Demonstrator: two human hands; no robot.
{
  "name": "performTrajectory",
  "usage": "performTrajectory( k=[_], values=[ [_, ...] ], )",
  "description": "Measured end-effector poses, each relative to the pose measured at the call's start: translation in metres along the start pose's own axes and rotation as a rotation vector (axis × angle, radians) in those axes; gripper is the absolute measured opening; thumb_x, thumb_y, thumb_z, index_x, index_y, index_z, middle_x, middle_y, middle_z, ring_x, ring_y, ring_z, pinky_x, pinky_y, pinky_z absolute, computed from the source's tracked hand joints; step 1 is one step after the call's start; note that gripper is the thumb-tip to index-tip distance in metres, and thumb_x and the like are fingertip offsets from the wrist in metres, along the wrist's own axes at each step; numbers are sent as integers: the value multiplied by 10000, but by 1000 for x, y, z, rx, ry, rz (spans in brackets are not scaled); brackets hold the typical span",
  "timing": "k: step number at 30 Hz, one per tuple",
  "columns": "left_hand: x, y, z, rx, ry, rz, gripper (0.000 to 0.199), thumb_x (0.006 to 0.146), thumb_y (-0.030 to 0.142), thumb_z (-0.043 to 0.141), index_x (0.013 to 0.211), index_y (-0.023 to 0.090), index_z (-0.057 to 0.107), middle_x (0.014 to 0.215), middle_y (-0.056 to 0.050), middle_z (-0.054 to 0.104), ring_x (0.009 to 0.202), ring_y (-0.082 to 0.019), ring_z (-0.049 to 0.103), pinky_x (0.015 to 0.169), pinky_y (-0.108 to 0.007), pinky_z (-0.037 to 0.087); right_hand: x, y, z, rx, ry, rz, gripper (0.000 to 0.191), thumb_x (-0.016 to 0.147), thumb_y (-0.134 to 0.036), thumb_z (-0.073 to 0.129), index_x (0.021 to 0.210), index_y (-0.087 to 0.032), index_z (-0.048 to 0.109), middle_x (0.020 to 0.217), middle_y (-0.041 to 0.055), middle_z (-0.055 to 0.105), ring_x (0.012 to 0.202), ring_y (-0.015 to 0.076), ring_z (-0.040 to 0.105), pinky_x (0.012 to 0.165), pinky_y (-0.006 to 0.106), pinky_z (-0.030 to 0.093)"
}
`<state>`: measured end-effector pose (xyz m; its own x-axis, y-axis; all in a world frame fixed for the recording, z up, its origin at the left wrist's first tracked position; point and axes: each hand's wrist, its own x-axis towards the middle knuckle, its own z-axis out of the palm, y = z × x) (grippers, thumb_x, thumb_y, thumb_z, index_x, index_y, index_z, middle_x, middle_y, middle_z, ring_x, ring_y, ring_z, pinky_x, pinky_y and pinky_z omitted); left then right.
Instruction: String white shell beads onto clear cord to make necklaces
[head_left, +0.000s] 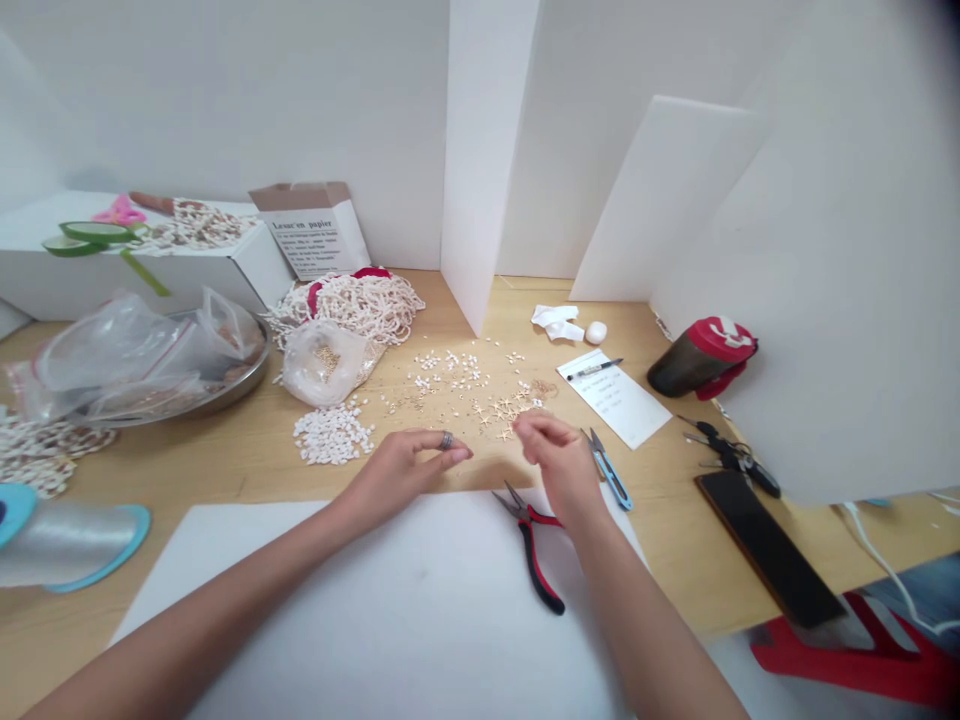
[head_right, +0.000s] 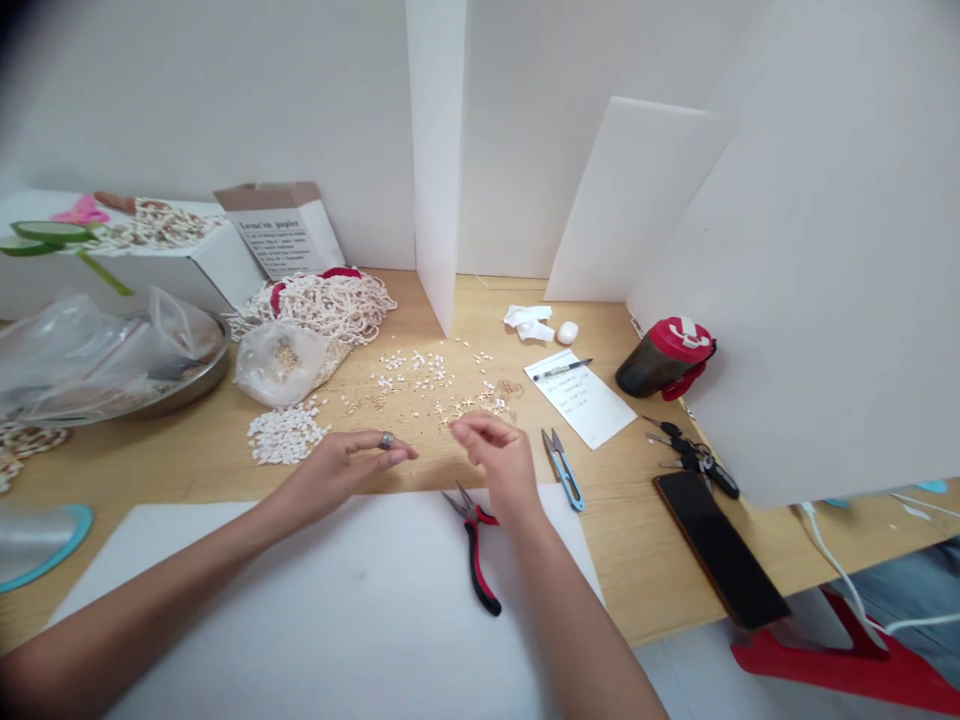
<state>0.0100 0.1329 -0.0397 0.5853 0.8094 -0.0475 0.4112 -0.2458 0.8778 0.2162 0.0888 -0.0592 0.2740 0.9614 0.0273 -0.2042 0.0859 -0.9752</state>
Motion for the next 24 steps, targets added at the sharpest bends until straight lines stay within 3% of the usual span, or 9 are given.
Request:
performTrajectory(
  k=[4,7,10,14,17,24],
  values=[
    [5,-2,-35,90,-57,-62,313,813,465,556,883,211,725,934,-9,719,911,-194,620,831,-255,419,16,-11,-32,333,245,13,141,656,-265,785,731,-194,688,861,-13,659,518,21,441,401,124,352],
    [6,-11,-61,167,-143,-168,368,781,516,559,861,199,727,712,4,681,681,-164,589,605,-228,402,24,-20,-55,504,322,-8,164,675,-248,779,766,-168,668,828,-39,654,420,-30,364,339,69,314],
    [5,-21,-79,189,-294,-243,377,750,523,581,776,173,718,537,24,559,499,-112,460,462,-218,279,30,-23,-74,618,393,-2,159,689,-223,771,772,-167,647,824,-47,661,427,-40,438,308,44,316],
    [5,-31,-88,125,-382,-269,348,746,496,604,750,163,704,645,0,626,570,-114,516,507,-202,342,35,-21,-86,638,464,6,144,724,-220,747,797,-162,637,834,-31,675,482,-26,542,285,28,334],
    [4,-37,-88,-66,-471,-338,371,744,514,615,799,157,702,772,-48,686,665,-148,603,606,-227,444,37,-17,-86,597,499,41,191,690,-217,776,806,-159,636,819,-24,682,511,-13,588,297,13,354],
    [3,-44,-94,-265,-655,-451,429,756,568,587,788,154,693,777,-96,713,748,-196,660,680,-291,495,41,-6,-81,499,492,149,201,679,-207,780,802,-165,627,728,-47,657,484,-2,589,294,9,355]
  ],
)
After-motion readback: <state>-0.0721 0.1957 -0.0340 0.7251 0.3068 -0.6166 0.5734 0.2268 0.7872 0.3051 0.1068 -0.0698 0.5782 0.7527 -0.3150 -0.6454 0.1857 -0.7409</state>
